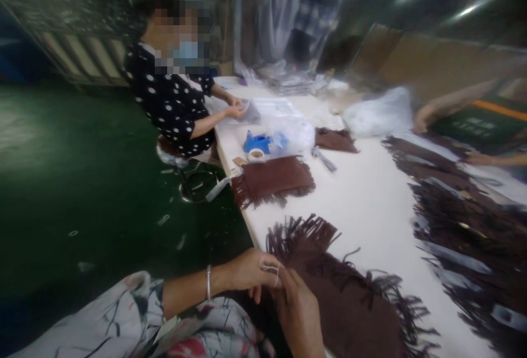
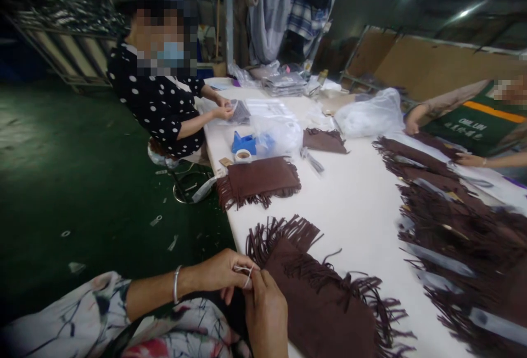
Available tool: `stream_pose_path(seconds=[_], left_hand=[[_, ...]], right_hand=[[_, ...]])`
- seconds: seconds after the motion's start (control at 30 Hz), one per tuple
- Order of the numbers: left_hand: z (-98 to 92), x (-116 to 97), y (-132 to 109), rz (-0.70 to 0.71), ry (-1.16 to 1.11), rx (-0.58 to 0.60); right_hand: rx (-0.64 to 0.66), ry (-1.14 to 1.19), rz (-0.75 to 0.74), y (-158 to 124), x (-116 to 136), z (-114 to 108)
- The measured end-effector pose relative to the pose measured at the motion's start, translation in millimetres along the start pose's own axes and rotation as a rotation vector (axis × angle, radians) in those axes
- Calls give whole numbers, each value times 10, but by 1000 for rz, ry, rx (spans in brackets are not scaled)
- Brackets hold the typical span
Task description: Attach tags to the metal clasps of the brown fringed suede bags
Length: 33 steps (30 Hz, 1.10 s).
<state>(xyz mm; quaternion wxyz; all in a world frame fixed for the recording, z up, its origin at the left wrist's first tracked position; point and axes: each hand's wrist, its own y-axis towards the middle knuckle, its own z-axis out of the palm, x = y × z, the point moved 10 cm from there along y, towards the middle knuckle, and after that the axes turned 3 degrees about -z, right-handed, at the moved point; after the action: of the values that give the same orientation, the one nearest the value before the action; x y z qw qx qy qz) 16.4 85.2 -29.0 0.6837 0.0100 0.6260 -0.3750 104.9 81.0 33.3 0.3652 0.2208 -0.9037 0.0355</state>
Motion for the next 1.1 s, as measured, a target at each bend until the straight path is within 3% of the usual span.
stream_pose_path(seconds=[0.1, 0.23, 0.33, 0.5, 0.63, 0.77, 0.9, 1.0, 1.07, 1.1], left_hand=[[-91, 47, -6, 18, 28, -118], [-107, 149, -37, 33, 71, -176], [-89, 106, -94, 103, 139, -201], [-237, 35, -257, 92, 151, -252], [-599, 138, -417, 4, 139, -339], [-934, 436, -498, -87, 158, -374], [-1185, 711, -526, -166, 255, -413], [-1318, 461, -638, -24, 559, -639], [-1159, 173, -705, 153, 733, -728], [-1007, 87, -691, 217, 772, -702]], right_hand=[[22, 338, 33, -15, -54, 78], [155, 886, 286, -175, -234, 464], [155, 1260, 427, -282, -260, 699], [130, 1493, 513, -364, -190, 713], [-34, 1375, 642, -603, -425, 523], [-178, 1210, 721, -966, -789, 402], [-296, 690, 684, -1235, -1147, 73], [-370, 177, 514, -1253, -1114, -267], [-360, -70, 379, -1204, -976, -341], [-341, -167, 328, -1181, -911, -337]])
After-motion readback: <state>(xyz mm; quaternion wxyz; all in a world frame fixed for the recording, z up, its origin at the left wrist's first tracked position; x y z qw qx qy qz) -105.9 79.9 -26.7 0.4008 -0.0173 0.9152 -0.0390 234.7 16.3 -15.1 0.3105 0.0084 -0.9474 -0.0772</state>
